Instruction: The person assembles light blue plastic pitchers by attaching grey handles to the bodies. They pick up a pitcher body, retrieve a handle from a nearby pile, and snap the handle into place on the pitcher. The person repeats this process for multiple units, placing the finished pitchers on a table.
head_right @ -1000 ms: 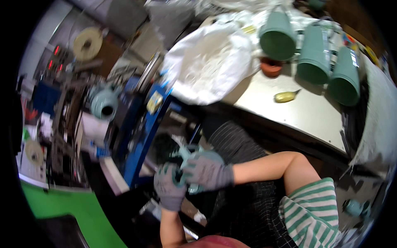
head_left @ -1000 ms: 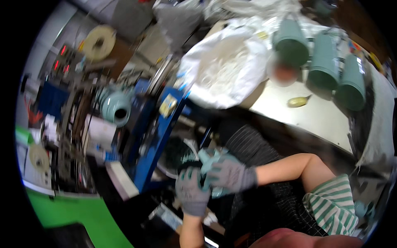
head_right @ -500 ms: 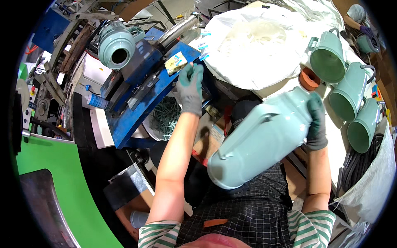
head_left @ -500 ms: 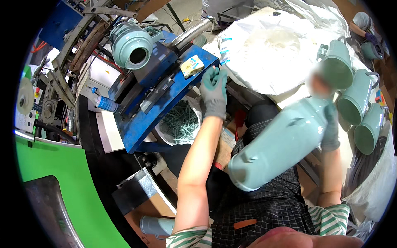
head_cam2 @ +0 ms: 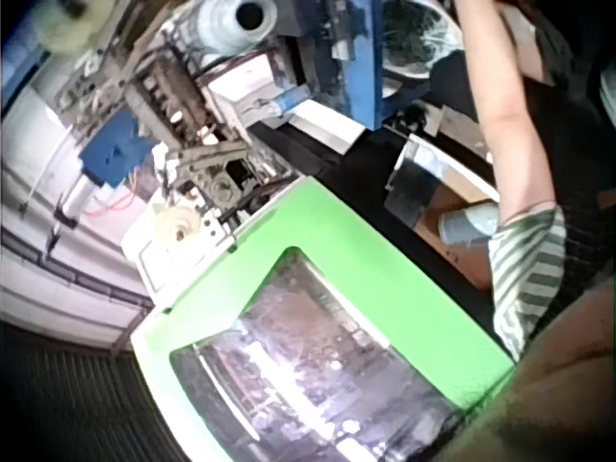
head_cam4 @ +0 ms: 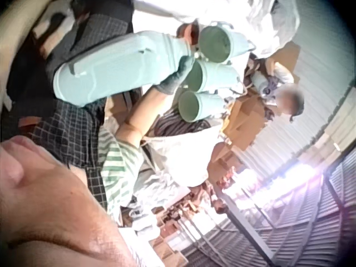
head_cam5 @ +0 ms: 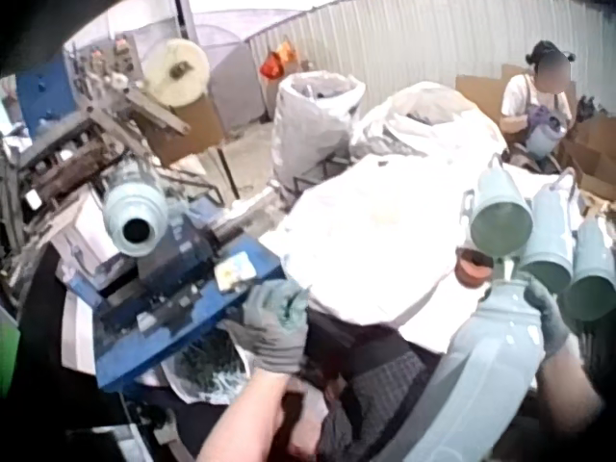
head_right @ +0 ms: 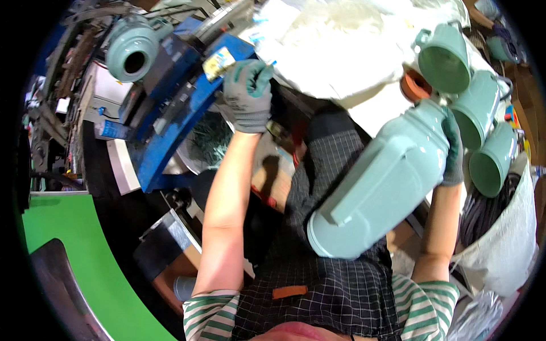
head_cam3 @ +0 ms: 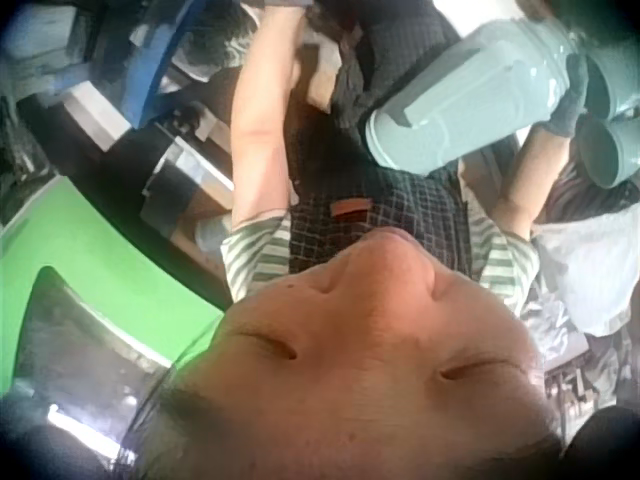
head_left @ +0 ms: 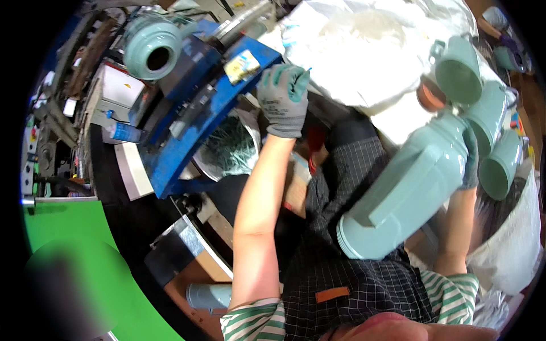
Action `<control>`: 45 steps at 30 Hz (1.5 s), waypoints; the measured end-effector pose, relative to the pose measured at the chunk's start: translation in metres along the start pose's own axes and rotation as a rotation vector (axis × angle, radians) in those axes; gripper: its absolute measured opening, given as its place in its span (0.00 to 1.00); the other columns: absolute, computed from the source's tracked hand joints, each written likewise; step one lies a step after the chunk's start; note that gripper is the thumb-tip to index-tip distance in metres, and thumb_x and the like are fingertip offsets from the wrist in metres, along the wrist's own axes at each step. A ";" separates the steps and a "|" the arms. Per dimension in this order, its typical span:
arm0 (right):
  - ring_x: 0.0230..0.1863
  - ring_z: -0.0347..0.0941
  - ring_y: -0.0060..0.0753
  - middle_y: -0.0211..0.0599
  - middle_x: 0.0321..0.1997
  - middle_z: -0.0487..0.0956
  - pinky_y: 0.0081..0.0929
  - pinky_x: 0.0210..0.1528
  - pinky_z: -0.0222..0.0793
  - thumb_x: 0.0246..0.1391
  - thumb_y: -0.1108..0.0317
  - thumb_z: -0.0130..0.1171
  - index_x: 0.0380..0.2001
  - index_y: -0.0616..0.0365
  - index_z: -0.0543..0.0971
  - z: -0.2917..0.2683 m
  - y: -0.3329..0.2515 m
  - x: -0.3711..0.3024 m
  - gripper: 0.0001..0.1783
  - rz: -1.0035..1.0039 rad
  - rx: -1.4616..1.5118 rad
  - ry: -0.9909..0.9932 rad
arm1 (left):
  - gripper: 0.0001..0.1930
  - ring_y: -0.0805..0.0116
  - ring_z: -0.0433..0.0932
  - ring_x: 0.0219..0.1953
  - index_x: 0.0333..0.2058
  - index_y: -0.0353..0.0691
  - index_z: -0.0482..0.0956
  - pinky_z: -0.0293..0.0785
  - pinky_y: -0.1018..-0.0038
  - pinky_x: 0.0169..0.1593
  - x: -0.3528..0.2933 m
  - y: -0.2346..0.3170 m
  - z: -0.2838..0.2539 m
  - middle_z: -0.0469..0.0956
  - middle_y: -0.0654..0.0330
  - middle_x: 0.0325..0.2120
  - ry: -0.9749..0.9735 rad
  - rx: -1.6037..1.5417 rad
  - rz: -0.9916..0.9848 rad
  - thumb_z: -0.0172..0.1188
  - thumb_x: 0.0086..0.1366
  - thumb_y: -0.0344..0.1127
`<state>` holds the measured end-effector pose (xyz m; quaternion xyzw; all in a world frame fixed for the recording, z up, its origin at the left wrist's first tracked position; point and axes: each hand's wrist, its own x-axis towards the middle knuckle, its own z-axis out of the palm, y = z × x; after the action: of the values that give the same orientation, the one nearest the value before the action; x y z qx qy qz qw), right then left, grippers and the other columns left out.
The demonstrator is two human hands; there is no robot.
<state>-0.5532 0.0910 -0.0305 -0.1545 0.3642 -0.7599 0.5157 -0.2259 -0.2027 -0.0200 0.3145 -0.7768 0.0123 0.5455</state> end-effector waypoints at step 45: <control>0.59 0.78 0.34 0.43 0.60 0.82 0.35 0.66 0.72 0.71 0.60 0.55 0.63 0.63 0.77 0.049 0.015 0.035 0.23 -0.154 -0.287 -0.027 | 0.27 0.52 0.69 0.64 0.70 0.31 0.62 0.64 0.61 0.70 -0.328 0.108 -0.121 0.69 0.44 0.60 -0.579 -0.425 -0.402 0.49 0.75 0.29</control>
<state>-0.5281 0.0369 -0.0130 -0.2641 0.4492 -0.7352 0.4335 -0.1101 0.0840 -0.2168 0.3309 -0.8066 -0.3441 0.3485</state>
